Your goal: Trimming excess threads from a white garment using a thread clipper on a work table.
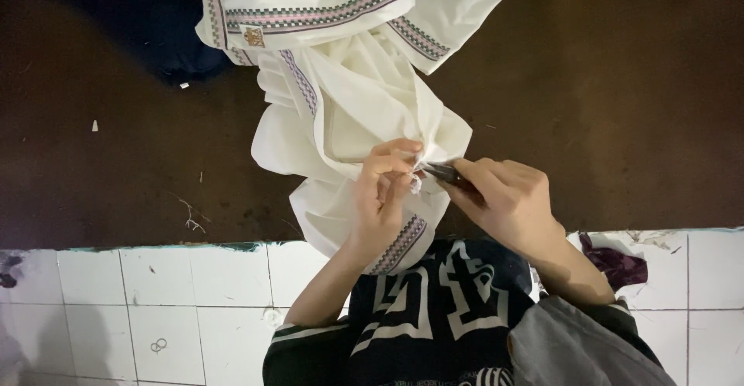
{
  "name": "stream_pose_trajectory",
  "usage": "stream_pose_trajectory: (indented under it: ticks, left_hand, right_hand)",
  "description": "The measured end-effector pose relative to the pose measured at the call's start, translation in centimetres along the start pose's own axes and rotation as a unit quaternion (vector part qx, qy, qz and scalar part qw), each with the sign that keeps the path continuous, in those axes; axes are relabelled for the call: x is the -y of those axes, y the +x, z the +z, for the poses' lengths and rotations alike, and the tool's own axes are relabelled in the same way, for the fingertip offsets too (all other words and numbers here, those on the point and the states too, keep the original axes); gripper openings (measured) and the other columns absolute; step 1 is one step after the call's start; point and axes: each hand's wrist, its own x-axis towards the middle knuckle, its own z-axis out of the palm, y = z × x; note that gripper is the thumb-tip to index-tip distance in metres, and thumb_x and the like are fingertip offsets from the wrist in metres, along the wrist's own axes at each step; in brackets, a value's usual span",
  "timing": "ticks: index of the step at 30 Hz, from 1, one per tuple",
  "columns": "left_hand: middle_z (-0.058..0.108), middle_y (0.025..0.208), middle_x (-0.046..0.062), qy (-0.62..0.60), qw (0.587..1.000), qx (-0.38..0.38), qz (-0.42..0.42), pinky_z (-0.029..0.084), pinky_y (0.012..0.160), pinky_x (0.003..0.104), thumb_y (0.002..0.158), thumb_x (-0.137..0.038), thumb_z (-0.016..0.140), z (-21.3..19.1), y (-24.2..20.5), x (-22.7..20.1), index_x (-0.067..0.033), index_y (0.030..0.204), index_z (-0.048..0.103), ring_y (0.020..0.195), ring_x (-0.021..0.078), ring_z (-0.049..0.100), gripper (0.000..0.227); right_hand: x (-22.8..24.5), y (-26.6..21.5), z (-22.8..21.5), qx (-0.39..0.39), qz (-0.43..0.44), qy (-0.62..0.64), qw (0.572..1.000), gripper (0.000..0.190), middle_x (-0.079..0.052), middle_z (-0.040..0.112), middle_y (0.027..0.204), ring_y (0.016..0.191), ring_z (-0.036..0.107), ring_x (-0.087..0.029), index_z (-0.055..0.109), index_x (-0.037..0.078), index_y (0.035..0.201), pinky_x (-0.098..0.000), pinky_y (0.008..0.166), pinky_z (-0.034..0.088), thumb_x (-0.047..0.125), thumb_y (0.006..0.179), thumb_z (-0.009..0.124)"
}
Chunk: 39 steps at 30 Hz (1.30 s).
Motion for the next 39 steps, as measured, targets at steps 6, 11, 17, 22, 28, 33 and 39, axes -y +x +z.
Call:
stream_pose_trajectory:
  ticks: [6,11,17,22,28,33,39]
  left_hand:
    - [0.063,0.128,0.015,-0.014,1.0,0.021,-0.002,0.059,0.088,0.03,0.107,-0.012,0.052,0.0,0.8,-1.6,-0.0112,0.104,0.053,0.086,0.0101,0.063,0.003]
    - [0.06,0.13,0.016,-0.021,1.0,0.021,-0.004,0.058,0.087,0.034,0.106,-0.006,0.05,0.0,0.4,-1.1,-0.0113,0.104,0.053,0.093,0.0148,0.067,0.007]
    - [0.056,0.134,0.017,-0.002,0.999,0.053,-0.011,0.057,0.101,0.036,0.106,-0.013,0.054,-0.1,0.2,-1.3,-0.0098,0.103,0.053,0.112,0.0216,0.068,0.004]
    - [0.055,0.134,0.015,0.004,0.998,0.058,-0.019,0.057,0.102,0.037,0.105,-0.011,0.055,-0.2,-0.2,-1.1,-0.0104,0.104,0.053,0.115,0.0221,0.067,0.003]
    - [0.056,0.135,0.015,0.018,0.998,0.056,-0.034,0.055,0.105,0.042,0.105,-0.011,0.056,0.2,-0.5,-1.3,-0.0086,0.102,0.056,0.126,0.029,0.063,0.004]
    - [0.061,0.126,0.02,0.15,0.985,0.065,-0.05,0.053,0.104,0.05,0.102,-0.006,0.057,-4.7,-2.1,-4.9,-0.0038,0.099,0.06,0.126,0.039,0.06,0.006]
    - [0.073,0.096,0.001,0.312,0.839,-0.045,-0.443,0.053,0.096,0.03,0.093,-0.011,0.065,-17.9,-11.0,-9.1,-0.0074,0.093,0.074,0.098,0.0158,0.069,0.009]
  right_hand:
    - [0.3,0.4,-0.1,0.003,-0.03,-0.018,0.999,0.017,-0.008,0.069,0.075,0.059,0.069,-0.022,0.074,0.003,0.1,-0.0286,0.056,0.055,0.007,0.085,0.081]
    - [0.0,-0.1,-0.4,0.015,-0.017,-0.03,0.999,0.02,-0.007,0.069,0.073,0.053,0.066,-0.019,0.075,0.003,0.098,-0.0272,0.051,0.051,0.014,0.084,0.084]
    - [0.4,0.1,-0.1,0.0,-0.01,-0.035,0.999,0.02,-0.006,0.068,0.072,0.052,0.064,-0.02,0.075,0.003,0.1,-0.0262,0.051,0.05,0.013,0.085,0.084]
    - [0.5,0.3,0.1,0.014,-0.006,-0.001,1.0,0.017,-0.007,0.067,0.07,0.052,0.066,-0.021,0.074,0.002,0.098,-0.0277,0.049,0.051,0.01,0.085,0.082]
    - [0.2,-0.4,0.3,0.007,0.002,0.027,1.0,0.015,-0.009,0.065,0.067,0.052,0.067,-0.025,0.072,0.0,0.096,-0.0301,0.048,0.05,0.009,0.087,0.081]
    - [-1.0,-1.5,-0.3,-0.021,0.047,0.022,0.998,0.024,-0.012,0.069,0.068,0.061,0.072,-0.03,0.074,-0.001,0.096,-0.0348,0.054,0.054,0.013,0.083,0.087]
    - [-3.8,-1.6,-2.7,0.021,0.1,-0.001,0.995,0.034,-0.02,0.073,0.097,0.076,0.07,-0.021,0.067,-0.013,0.12,-0.0276,0.067,0.06,0.0,0.094,0.084]
